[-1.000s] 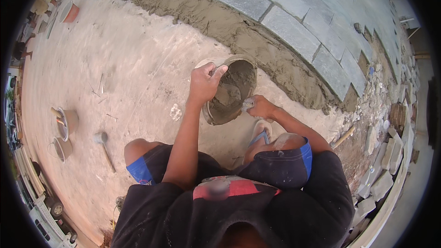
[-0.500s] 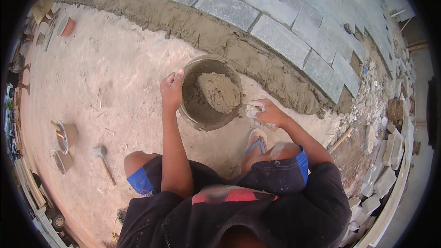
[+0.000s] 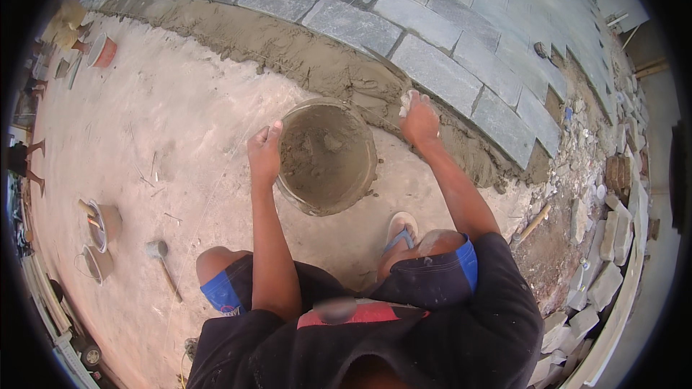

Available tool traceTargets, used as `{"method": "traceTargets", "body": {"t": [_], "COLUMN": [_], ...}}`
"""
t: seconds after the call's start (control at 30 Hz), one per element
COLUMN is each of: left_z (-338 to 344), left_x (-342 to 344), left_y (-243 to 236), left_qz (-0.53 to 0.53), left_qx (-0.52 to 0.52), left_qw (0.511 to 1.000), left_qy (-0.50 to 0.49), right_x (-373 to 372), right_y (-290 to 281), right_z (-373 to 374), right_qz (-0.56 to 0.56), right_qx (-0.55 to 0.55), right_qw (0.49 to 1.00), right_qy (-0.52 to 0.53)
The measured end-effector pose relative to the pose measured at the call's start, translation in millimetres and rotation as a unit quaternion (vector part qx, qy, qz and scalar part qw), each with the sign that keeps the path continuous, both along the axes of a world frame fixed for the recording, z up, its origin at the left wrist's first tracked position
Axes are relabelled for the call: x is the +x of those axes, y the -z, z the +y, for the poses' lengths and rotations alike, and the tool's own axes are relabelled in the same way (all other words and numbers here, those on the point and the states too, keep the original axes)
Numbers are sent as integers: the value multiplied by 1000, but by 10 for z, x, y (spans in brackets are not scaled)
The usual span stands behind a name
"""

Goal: The person uses a trowel to scoop mortar from a bucket and apply it to the base and side of a paved stone area on the ground.

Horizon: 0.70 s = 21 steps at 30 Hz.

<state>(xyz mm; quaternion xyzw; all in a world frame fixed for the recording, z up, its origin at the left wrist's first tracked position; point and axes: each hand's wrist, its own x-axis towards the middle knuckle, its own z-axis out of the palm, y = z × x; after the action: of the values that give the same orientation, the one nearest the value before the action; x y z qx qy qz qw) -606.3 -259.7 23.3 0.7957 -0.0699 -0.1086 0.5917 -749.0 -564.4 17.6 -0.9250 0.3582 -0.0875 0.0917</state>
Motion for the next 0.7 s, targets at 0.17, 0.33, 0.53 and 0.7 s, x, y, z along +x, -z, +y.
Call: {"method": "traceTargets", "body": {"t": [0.17, 0.33, 0.53, 0.7], "left_z": [65, 13, 73, 56], "left_x": [37, 72, 74, 109], "left_y": [35, 18, -43, -2], "left_qz": [37, 41, 95, 66], "left_qx": [-3, -8, -49, -17], "left_qw": [999, 999, 994, 998], "left_qy": [-13, 14, -24, 0], "right_x": [181, 171, -125, -519], "right_y": [-28, 310, 330, 394], "right_z": [-131, -228, -368, -535], "right_qz": [-21, 41, 90, 64], "right_qx": [225, 206, 205, 253], "right_qw": [973, 976, 975, 965], "right_qy": [-54, -54, -12, 17]}}
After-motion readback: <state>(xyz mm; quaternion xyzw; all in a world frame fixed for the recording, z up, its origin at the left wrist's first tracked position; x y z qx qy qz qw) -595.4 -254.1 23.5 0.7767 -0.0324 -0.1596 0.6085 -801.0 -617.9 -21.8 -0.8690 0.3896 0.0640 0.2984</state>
